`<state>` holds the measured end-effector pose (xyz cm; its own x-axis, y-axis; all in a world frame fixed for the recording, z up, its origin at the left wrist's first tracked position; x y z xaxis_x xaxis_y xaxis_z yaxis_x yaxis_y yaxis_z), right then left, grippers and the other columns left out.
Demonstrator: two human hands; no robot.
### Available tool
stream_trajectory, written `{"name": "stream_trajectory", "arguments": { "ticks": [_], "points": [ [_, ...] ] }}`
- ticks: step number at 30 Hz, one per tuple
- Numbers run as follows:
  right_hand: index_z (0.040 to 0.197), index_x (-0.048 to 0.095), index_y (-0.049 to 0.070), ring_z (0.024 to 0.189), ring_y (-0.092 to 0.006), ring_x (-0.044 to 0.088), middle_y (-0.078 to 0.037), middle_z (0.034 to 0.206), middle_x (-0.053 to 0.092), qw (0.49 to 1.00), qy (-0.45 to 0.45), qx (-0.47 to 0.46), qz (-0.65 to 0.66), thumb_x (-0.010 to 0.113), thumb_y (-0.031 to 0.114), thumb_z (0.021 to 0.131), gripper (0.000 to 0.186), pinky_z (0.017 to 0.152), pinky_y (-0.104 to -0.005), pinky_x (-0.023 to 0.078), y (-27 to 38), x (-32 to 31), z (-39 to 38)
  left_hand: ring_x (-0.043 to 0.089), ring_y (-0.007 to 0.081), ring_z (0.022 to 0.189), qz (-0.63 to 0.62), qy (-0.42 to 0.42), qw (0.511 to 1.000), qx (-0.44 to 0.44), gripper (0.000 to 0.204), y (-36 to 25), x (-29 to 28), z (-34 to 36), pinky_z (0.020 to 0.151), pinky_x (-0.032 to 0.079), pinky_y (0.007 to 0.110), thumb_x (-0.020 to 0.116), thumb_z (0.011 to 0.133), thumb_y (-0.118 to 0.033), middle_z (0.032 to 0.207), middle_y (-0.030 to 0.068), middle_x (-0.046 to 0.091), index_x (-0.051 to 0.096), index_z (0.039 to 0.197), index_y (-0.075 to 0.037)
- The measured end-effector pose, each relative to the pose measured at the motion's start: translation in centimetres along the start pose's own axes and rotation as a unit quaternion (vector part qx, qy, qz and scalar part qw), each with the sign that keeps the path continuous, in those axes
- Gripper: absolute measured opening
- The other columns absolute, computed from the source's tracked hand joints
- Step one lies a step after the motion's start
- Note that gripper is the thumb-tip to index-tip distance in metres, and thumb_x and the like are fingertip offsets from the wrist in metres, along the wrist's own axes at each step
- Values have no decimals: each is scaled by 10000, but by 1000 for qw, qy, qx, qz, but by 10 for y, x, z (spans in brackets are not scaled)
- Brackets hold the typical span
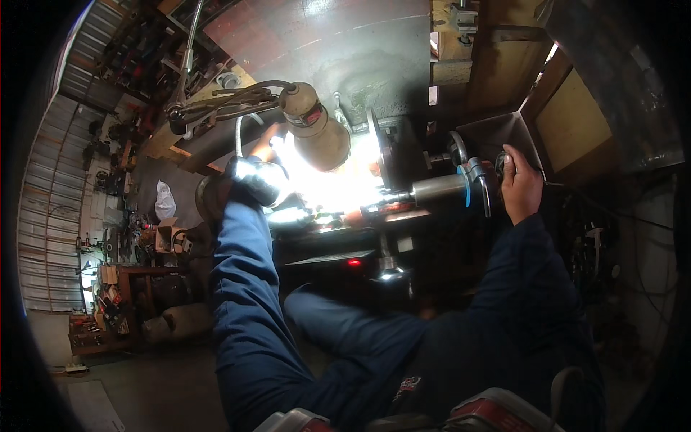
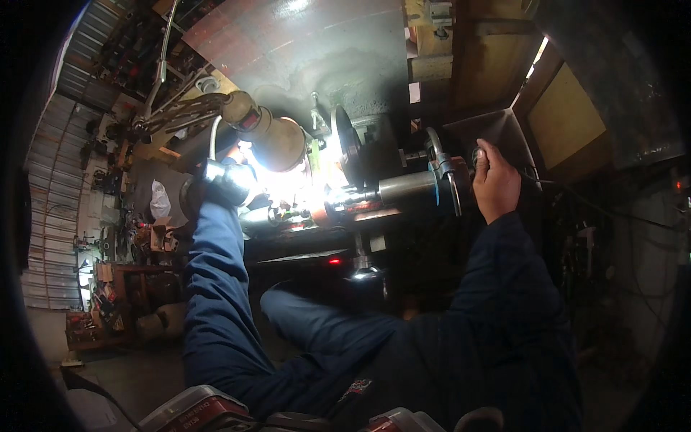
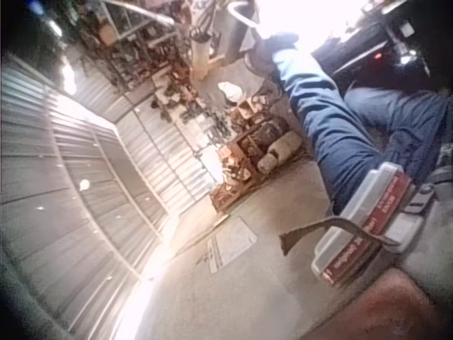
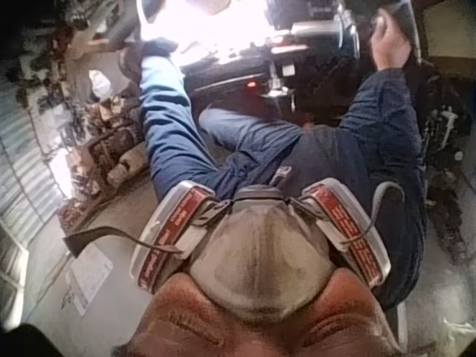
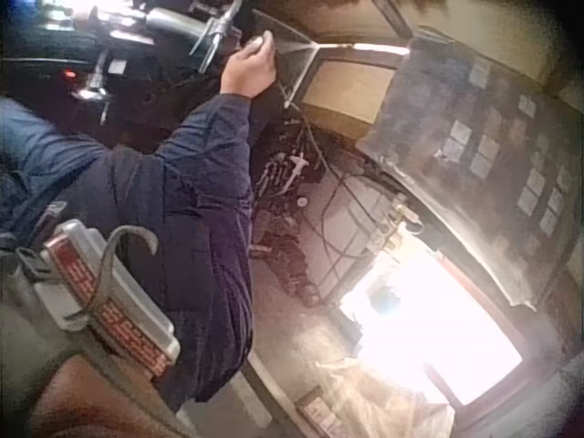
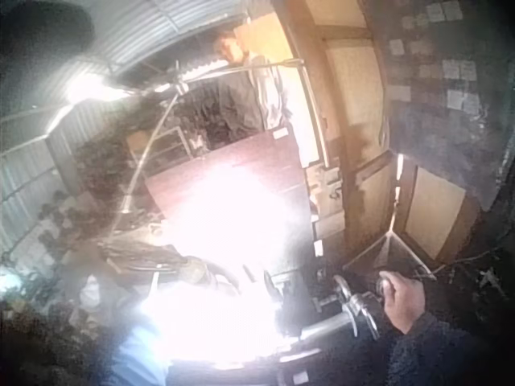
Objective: Operating a metal lathe to shape a cylindrical metal workpiece.
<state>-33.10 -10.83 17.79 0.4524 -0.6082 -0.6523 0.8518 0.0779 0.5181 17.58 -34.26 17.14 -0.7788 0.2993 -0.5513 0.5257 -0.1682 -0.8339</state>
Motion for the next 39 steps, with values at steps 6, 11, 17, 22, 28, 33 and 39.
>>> {"name": "stream_trajectory", "arguments": {
  "ticks": [6, 11, 17, 22, 28, 33, 39],
  "points": [
    [1089, 642, 83, 873, -321, 663, -133, 1003, 676, 1000, -4, 0, -10, 553, 117, 913, 200, 735, -371, 532, -1, -5, 1, 642, 243, 882, -2, -5, 1000, 11, 208, -6, 6, 9, 765, 499, 372, 613, 867, -122, 955, 114, 678, 652, 1052, -35],
    [1074, 643, 86, 863, -323, 659, -130, 989, 678, 1000, -12, -16, -8, 551, 113, 907, 193, 731, -384, 530, -1, -6, -2, 651, 264, 911, 2, -62, 998, 11, 212, -5, -1, 4, 793, 506, 389, 629, 860, -127, 976, 125, 686, 659, 1048, -34],
    [1084, 638, 84, 870, -320, 659, -132, 999, 677, 1000, 4, -3, 9, 551, 115, 903, 203, 739, -389, 530, -3, 2, 0, 646, 235, 953, 138, -203, 968, -50, 190, -4, -38, -104, 818, 500, 350, 583, 889, -71, 1021, 143, 683, 639, 1061, -13],
    [1095, 632, 70, 888, -317, 659, -137, 1025, 674, 1000, 2, -12, -12, 547, 111, 904, 213, 748, -382, 533, -5, -11, -5, 644, 289, 798, 147, -470, 870, -10, 117, -138, 68, -227, 723, 502, 366, 576, 886, -47, 888, 164, 671, 637, 971, 7],
    [1153, 612, 80, 901, -320, 658, -146, 1031, 671, 999, -17, -28, 15, 530, 103, 914, 253, 754, -382, 535, -8, 0, -14, 641, 319, 799, 185, -383, 904, 37, 202, -149, 141, -215, 688, 507, 370, 692, 820, -90, 894, 181, 661, 635, 980, 18],
    [1170, 605, 76, 892, -318, 662, -145, 1038, 670, 994, -78, -66, 46, 519, 116, 934, 254, 743, -383, 535, -10, 2, -27, 649, 244, 753, 142, -404, 902, 50, 229, -135, 141, -201, 671, 507, 340, 729, 801, -95, 884, 156, 670, 645, 964, 42],
    [1178, 601, 60, 892, -321, 663, -150, 1050, 669, 990, -100, -82, 62, 513, 119, 945, 256, 740, -381, 534, -13, 3, -26, 662, 251, 761, 115, -384, 915, 39, 204, -144, 140, -197, 678, 512, 334, 707, 810, -95, 867, 171, 680, 650, 946, 46]
  ]
}}
Point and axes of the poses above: each hand's wrist, its own z-axis towards the middle knuckle, its own x-axis out of the palm, y = z × x, the point moved 2 cm from there along z, towards the middle knuckle
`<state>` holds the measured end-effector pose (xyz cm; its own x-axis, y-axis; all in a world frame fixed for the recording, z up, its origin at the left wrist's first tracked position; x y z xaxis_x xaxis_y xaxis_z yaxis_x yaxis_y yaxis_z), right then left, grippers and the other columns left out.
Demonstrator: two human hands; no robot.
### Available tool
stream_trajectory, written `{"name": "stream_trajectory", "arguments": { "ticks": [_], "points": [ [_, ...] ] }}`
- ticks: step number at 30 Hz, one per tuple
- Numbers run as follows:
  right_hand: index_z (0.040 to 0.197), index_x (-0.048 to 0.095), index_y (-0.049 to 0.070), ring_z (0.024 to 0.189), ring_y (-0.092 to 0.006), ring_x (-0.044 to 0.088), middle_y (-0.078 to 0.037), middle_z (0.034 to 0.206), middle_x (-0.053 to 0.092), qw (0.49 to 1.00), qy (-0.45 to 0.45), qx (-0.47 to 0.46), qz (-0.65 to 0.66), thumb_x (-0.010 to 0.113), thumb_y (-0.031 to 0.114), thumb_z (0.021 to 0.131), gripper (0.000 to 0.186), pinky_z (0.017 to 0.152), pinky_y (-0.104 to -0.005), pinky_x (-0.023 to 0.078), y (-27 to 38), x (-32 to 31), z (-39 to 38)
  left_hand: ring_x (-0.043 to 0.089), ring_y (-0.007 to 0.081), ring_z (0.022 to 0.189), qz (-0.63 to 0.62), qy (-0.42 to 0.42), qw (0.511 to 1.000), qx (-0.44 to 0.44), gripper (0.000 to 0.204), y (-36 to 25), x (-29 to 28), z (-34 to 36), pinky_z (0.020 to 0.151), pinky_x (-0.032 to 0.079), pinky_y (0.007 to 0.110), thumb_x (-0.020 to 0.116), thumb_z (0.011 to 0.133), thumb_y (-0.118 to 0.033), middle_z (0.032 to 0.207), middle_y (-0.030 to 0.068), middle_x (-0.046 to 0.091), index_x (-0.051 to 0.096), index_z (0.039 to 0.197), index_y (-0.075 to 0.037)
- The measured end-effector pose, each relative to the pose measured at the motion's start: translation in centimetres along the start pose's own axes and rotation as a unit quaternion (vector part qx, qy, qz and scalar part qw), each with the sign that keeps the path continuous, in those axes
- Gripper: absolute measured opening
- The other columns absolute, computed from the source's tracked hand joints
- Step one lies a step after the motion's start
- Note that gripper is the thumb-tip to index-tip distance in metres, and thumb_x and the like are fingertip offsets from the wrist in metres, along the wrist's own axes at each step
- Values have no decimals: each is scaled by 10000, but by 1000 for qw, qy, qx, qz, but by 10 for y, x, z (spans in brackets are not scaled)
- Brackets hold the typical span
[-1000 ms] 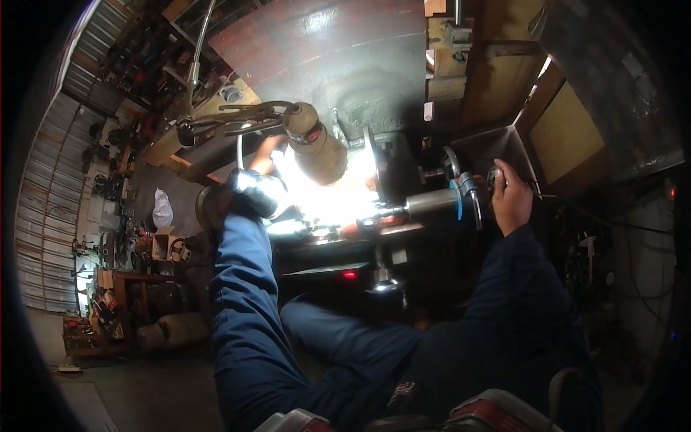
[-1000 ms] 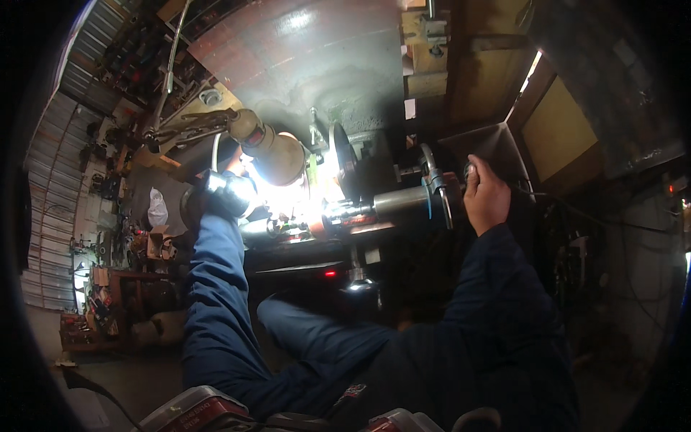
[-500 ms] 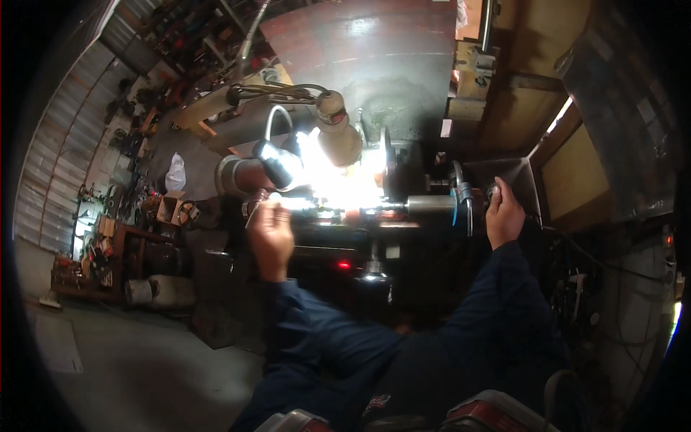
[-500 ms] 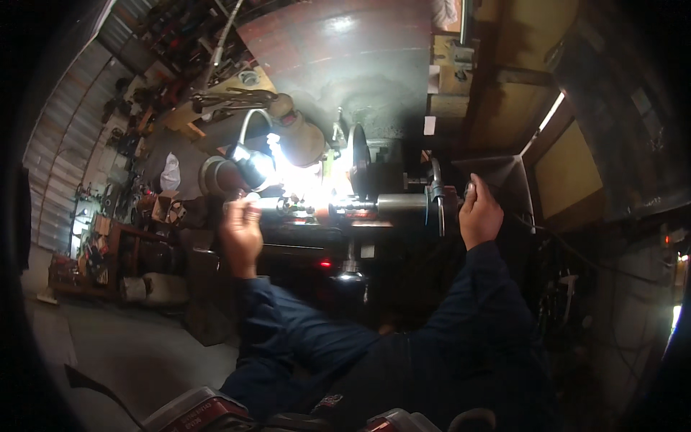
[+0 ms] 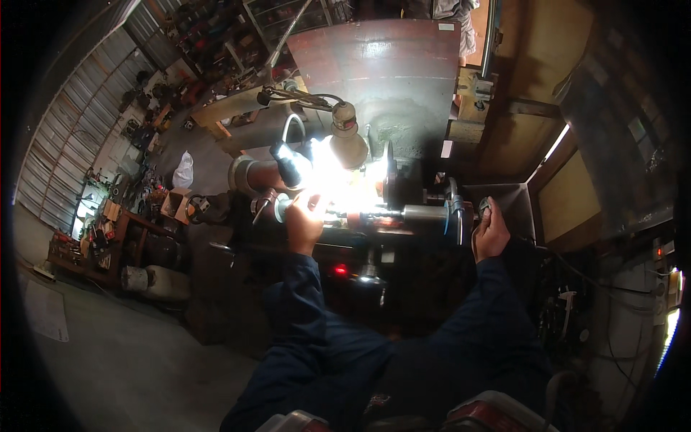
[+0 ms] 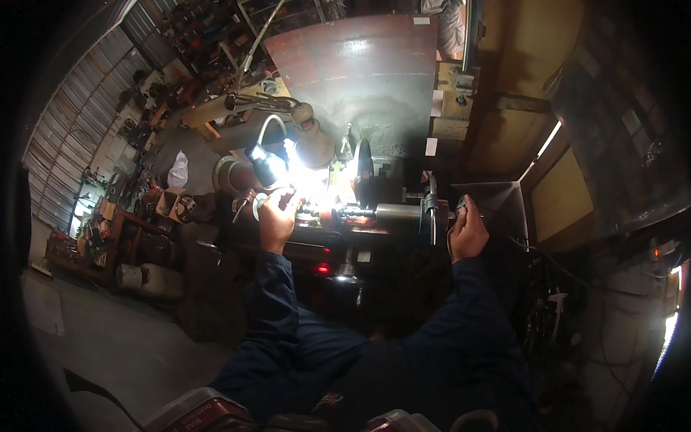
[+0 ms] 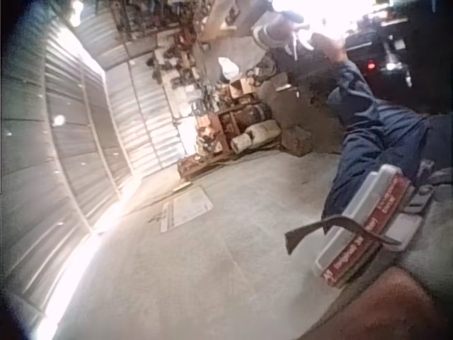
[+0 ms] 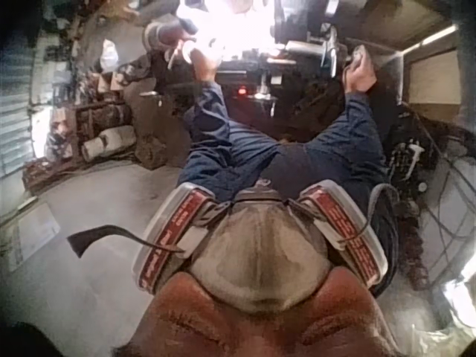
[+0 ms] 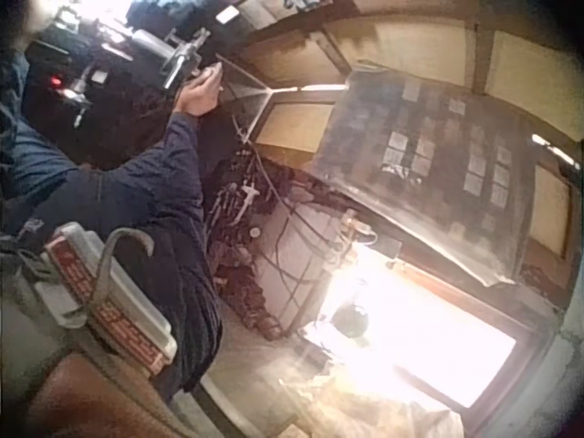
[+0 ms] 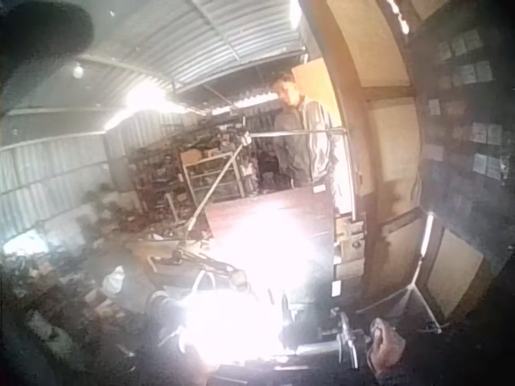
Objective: Operating a metal lathe to shape a cylindrical metal workpiece.
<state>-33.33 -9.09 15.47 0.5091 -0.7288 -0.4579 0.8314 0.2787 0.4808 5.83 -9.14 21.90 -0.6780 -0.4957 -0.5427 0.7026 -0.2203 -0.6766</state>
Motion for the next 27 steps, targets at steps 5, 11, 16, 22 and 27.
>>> {"name": "stream_trajectory", "arguments": {
  "ticks": [5, 11, 16, 22, 27],
  "points": [
    [1170, 603, 18, 909, -324, 664, -160, 1060, 668, 1000, -20, -17, 12, 512, 103, 941, 262, 758, -382, 532, 0, -2, 7, 676, 265, 798, -81, 24, 995, -53, 169, 3, 1, 6, 687, 515, 332, 676, 824, -80, 880, 171, 688, 662, 954, 26],
    [1171, 623, 38, 874, -335, 667, -186, 1009, 674, 999, -38, -13, 20, 498, 111, 928, 283, 742, -387, 533, 6, -2, -11, 642, 260, 945, 25, -269, 960, -73, 147, 67, -54, -12, 742, 521, 361, 654, 850, -135, 941, 166, 666, 640, 944, -23],
    [1176, 621, 99, 805, -330, 669, -159, 959, 682, 999, -12, 3, -29, 533, 130, 903, 289, 681, -401, 535, 10, -15, -11, 552, 361, 1127, 240, -88, 964, -77, 243, 104, -74, 12, 893, 454, 468, 628, 851, -258, 1211, 178, 592, 645, 951, -37],
    [1107, 632, 140, 785, -338, 659, -124, 946, 687, 996, 52, 39, -55, 526, 177, 911, 226, 669, -429, 523, 9, -7, 15, 356, 444, 1308, 268, 3, 963, 13, 247, 136, -63, 42, 1046, 348, 493, 565, 868, -253, 1435, 213, 383, 643, 916, -24],
    [1044, 650, 127, 838, -363, 647, -137, 941, 683, 976, 162, 89, -112, 535, 204, 900, 199, 735, -455, 510, -2, 11, 36, 313, 496, 1308, 133, 85, 987, -12, 224, 144, -59, 57, 1097, 287, 494, 557, 883, -203, 1427, 324, 313, 624, 907, 9]
  ]
}}
Point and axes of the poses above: each hand's wrist, its own z-axis towards the middle knuckle, its own x-axis out of the palm, y = z × x, the point moved 2 cm from there along z, towards the middle knuckle
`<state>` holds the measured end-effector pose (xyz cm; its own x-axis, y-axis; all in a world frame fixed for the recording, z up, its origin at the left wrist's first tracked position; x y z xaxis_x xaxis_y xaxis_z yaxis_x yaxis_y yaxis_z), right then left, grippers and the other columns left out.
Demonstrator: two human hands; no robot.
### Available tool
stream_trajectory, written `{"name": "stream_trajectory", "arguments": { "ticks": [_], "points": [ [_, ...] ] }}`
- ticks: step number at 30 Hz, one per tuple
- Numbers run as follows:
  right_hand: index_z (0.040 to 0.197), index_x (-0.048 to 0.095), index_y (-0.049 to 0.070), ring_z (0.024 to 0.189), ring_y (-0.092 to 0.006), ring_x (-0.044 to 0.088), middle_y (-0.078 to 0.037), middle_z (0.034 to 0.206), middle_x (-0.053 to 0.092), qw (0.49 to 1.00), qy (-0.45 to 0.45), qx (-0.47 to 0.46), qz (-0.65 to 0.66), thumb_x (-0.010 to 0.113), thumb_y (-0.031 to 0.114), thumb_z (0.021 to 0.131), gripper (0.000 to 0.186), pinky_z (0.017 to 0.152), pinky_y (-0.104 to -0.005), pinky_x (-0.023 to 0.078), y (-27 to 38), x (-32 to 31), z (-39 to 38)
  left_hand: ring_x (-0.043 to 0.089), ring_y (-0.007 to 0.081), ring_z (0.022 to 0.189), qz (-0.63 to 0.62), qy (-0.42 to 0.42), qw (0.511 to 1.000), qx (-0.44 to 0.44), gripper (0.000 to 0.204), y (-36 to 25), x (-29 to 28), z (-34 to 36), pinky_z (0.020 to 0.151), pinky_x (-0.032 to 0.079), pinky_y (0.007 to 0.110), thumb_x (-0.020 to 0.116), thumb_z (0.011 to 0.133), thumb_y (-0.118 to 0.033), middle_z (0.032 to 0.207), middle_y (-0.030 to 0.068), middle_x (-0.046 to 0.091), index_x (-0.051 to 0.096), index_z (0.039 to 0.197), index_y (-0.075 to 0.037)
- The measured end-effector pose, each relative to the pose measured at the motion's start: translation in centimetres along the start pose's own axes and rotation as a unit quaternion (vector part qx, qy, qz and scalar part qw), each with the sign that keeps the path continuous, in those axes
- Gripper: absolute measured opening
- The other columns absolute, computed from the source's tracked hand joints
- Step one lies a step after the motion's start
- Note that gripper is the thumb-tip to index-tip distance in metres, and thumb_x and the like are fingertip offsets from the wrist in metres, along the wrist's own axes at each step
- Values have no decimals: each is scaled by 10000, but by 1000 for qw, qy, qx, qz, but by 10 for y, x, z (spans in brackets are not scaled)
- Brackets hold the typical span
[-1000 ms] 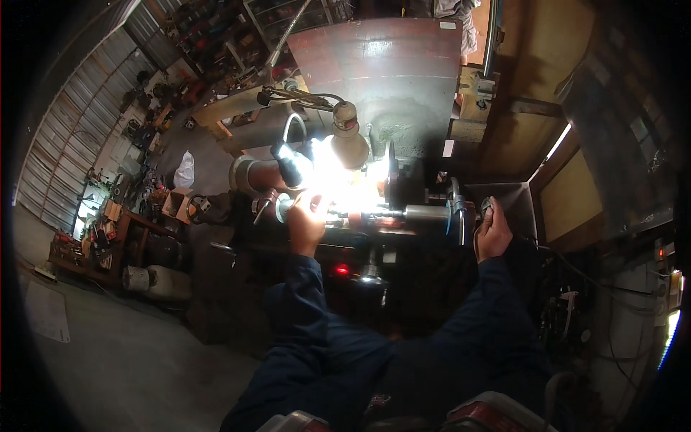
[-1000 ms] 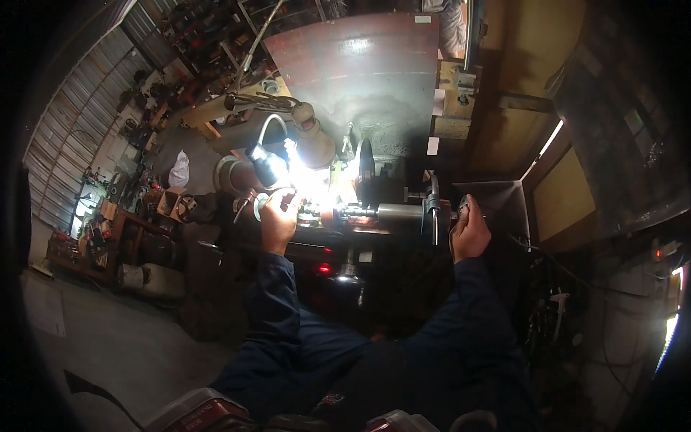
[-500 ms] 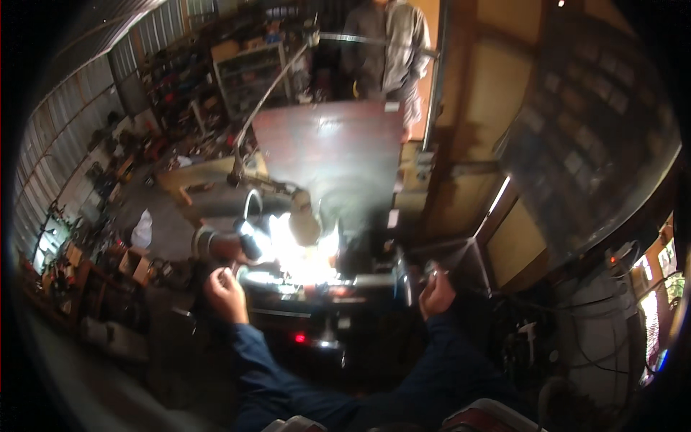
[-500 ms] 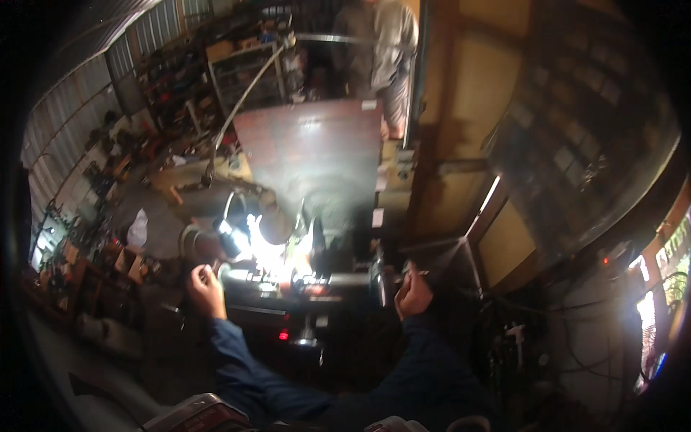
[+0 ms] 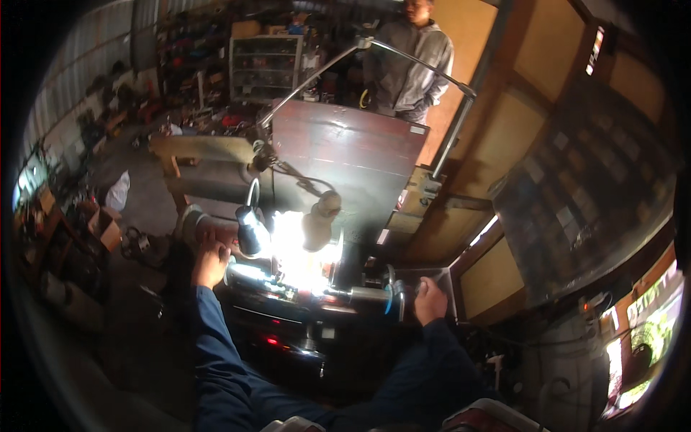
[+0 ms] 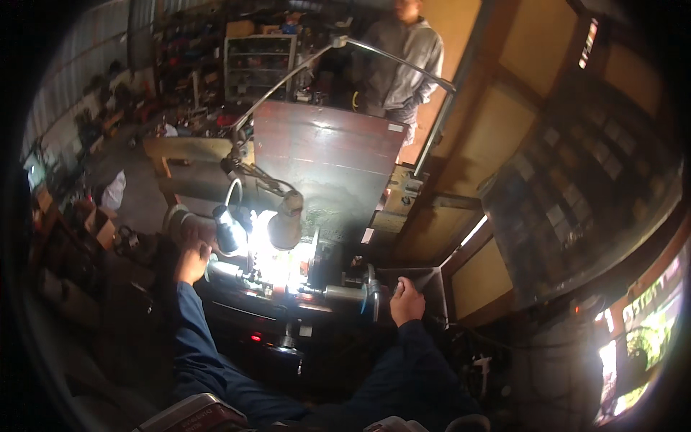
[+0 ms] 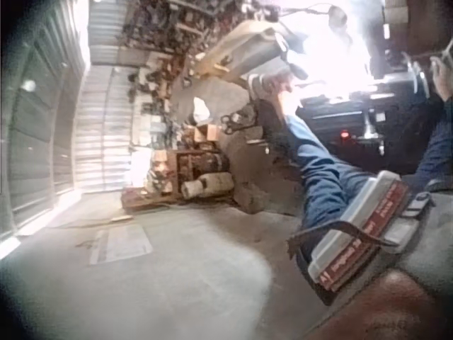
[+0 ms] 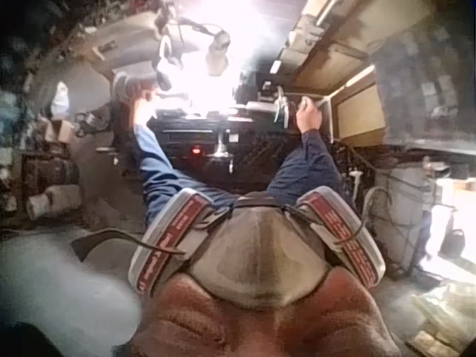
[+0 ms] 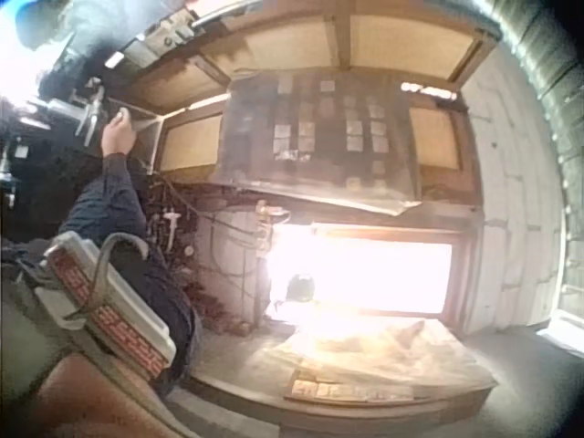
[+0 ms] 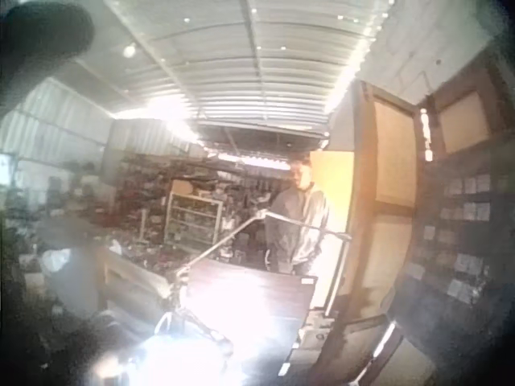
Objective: Operating a metal lathe to shape a cylindrical metal workpiece.
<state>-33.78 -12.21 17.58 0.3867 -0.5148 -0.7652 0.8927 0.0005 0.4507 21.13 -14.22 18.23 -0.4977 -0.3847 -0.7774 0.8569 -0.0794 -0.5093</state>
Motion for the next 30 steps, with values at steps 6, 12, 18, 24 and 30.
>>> {"name": "stream_trajectory", "arguments": {
  "ticks": [6, 12, 18, 24, 30],
  "points": [
    [1024, 667, 89, 914, -372, 633, -158, 979, 678, 998, 57, 0, -24, 526, 181, 898, 210, 787, -436, 503, 6, -2, 4, 326, 464, 1318, 41, -12, 999, 23, 238, 9, 3, -2, 1094, 300, 477, 556, 892, -210, 1448, 291, 307, 622, 988, -3],
    [1087, 653, 56, 928, -347, 657, -166, 1022, 678, 999, -26, -22, 18, 504, 176, 939, 242, 790, -406, 514, 1, -2, -19, 319, 444, 1331, 61, -9, 998, -5, 298, 18, 12, -9, 1093, 297, 472, 548, 902, -217, 1453, 274, 316, 565, 1083, 19],
    [1133, 617, 5, 980, -364, 638, -199, 1069, 655, 995, -70, -38, 62, 458, 170, 972, 280, 818, -398, 513, -8, -3, -24, 297, 460, 1338, 40, 0, 999, 13, 231, 6, 9, -3, 1103, 274, 479, 566, 894, -176, 1455, 291, 296, 561, 1000, 30],
    [1152, 595, -12, 960, -383, 644, -216, 1060, 652, 982, -131, -71, 116, 436, 157, 984, 287, 817, -400, 523, -2, 6, -40, 288, 454, 1347, 17, -5, 1000, 6, 251, 15, 0, -14, 1115, 263, 467, 510, 921, -216, 1463, 286, 290, 580, 995, 13],
    [1148, 596, -6, 945, -378, 651, -211, 1037, 659, 968, -182, -95, 144, 430, 146, 982, 280, 795, -410, 527, -4, 7, -48, 336, 457, 1316, -2, -3, 1000, 20, 163, 4, -3, -13, 1085, 316, 463, 556, 904, -184, 1449, 286, 315, 579, 922, -24]
  ]
}}
Point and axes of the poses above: each hand's wrist, its own z-axis towards the middle knuckle, its own x-axis out of the palm, y = z × x, the point moved 2 cm from there along z, towards the middle knuckle
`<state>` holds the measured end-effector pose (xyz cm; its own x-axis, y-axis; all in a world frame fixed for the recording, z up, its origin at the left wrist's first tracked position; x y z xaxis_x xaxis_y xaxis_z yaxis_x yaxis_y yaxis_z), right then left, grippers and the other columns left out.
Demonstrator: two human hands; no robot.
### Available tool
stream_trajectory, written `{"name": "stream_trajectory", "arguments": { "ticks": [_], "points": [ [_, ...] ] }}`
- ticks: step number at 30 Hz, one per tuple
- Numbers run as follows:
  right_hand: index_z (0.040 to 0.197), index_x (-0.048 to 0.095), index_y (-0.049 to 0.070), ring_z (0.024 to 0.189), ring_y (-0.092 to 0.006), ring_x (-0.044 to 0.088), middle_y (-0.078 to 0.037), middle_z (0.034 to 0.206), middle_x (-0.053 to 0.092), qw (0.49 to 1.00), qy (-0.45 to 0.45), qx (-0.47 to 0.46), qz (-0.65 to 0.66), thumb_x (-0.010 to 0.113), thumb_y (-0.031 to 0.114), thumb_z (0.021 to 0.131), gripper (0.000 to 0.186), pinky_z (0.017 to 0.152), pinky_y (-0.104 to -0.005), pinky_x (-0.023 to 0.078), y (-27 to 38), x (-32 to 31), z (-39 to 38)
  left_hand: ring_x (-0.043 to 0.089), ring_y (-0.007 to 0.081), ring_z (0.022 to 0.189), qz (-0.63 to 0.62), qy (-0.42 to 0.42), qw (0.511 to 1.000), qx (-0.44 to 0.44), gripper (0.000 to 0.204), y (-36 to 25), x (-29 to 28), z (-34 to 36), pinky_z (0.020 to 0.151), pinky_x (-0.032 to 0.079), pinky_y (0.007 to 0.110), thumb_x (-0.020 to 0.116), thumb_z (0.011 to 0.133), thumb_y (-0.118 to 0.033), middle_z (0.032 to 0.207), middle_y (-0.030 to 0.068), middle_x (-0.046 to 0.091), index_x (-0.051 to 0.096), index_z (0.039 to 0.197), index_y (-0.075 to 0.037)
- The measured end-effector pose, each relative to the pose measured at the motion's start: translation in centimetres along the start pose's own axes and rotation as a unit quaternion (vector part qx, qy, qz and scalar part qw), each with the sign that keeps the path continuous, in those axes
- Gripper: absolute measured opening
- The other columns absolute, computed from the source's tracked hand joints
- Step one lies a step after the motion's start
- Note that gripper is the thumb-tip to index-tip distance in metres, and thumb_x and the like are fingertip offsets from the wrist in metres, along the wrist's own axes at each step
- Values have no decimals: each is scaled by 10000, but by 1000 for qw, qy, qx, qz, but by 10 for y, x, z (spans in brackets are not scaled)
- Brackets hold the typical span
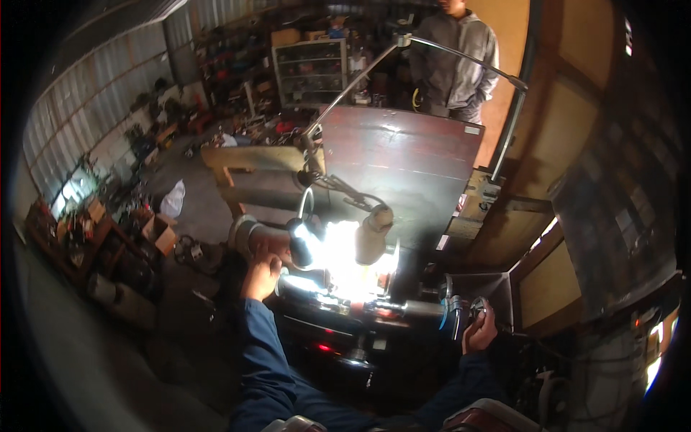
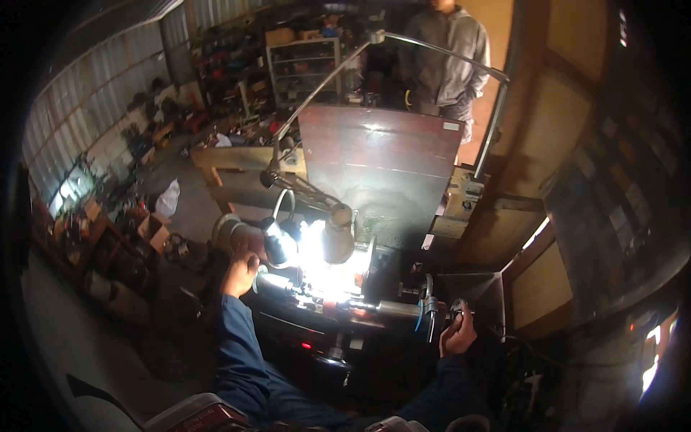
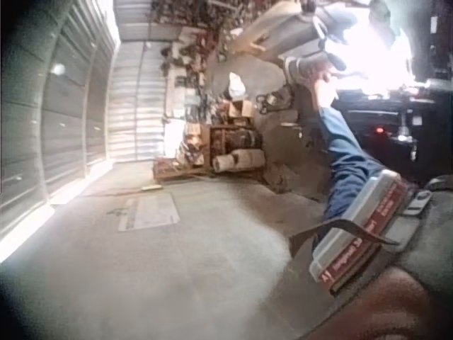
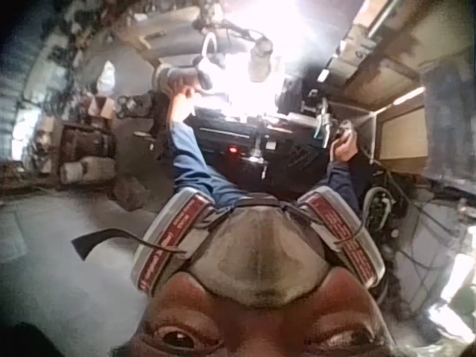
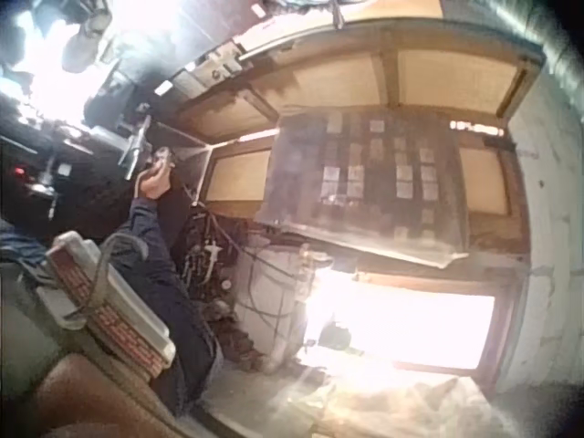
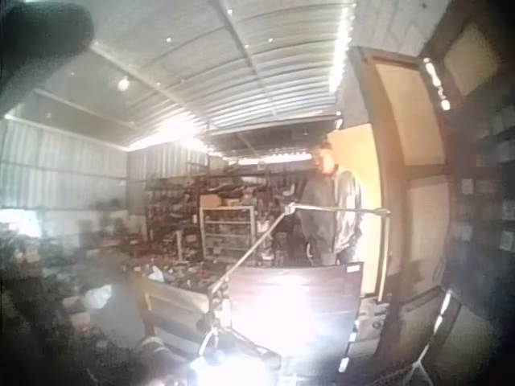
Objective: Operating a metal lathe to shape a cylindrical metal workpiece.
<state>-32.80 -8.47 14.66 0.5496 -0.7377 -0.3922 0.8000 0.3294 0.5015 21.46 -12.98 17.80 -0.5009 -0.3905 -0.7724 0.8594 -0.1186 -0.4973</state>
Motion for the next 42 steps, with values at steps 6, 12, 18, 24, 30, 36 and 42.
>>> {"name": "stream_trajectory", "arguments": {
  "ticks": [6, 12, 18, 24, 30, 36, 42],
  "points": [
    [1096, 611, 57, 853, -368, 647, -170, 975, 666, 992, 91, 63, -60, 523, 91, 914, 205, 727, -416, 518, 4, -2, 32, 307, 472, 1328, -4, 26, 1000, -7, 190, -5, 2, 7, 1086, 292, 484, 545, 920, -196, 1475, 277, 269, 568, 1001, -26],
    [1040, 623, 72, 837, -359, 646, -161, 960, 671, 977, 155, 106, -106, 542, 103, 898, 167, 702, -430, 517, 6, 2, 45, 319, 489, 1304, 39, 24, 999, 19, 209, 5, 7, 9, 1066, 312, 485, 535, 922, -205, 1474, 281, 260, 566, 975, -6],
    [1066, 628, 76, 854, -346, 651, -150, 986, 674, 990, 97, 76, -73, 539, 97, 898, 191, 707, -413, 529, 8, -1, 30, 326, 482, 1301, 44, 33, 998, 13, 282, -3, 1, 7, 1052, 329, 470, 528, 934, -198, 1450, 277, 308, 542, 1130, 4],
    [1116, 616, 36, 896, -337, 667, -170, 1010, 672, 997, 46, 55, -24, 530, 66, 905, 230, 759, -378, 542, 2, -5, 12, 349, 458, 1300, 14, 42, 999, -16, 540, 3, 2, 2, 1054, 321, 446, 513, 936, -179, 1351, 261, 450, 304, 1394, 15],
    [1115, 609, -41, 930, -360, 667, -230, 1036, 660, 999, 14, 24, 20, 499, 79, 933, 244, 800, -389, 541, -9, 4, -3, 463, 446, 1183, 23, 29, 999, -30, 248, 3, 1, -2, 973, 398, 439, 508, 944, -217, 1379, 244, 433, 582, 1044, -4],
    [1131, 599, -48, 926, -359, 667, -232, 1024, 655, 1000, -6, -7, -13, 441, 150, 976, 297, 790, -379, 533, -16, 1, -3, 598, 425, 896, 71, 19, 997, 28, 377, 15, 3, 8, 775, 460, 451, 486, 966, -292, 976, 214, 632, 504, 1247, -41],
    [1145, 612, 46, 971, -319, 657, -178, 1049, 657, 987, 105, 116, -23, 472, 128, 979, 232, 816, -350, 514, 1, 4, 26, 612, 344, 852, 74, 32, 997, 14, 638, 23, 8, 8, 792, 468, 392, 474, 975, -285, 922, 140, 627, 160, 1492, -84]
  ]
}}
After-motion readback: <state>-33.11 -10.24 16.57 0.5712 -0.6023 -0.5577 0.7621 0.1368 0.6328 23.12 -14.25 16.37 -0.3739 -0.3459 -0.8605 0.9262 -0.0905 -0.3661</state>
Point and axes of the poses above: each hand's wrist, its own z-axis towards the middle knuckle, its own x-axis out of the palm, y = z × x, the point moved 2 cm from there along z, towards the middle knuckle
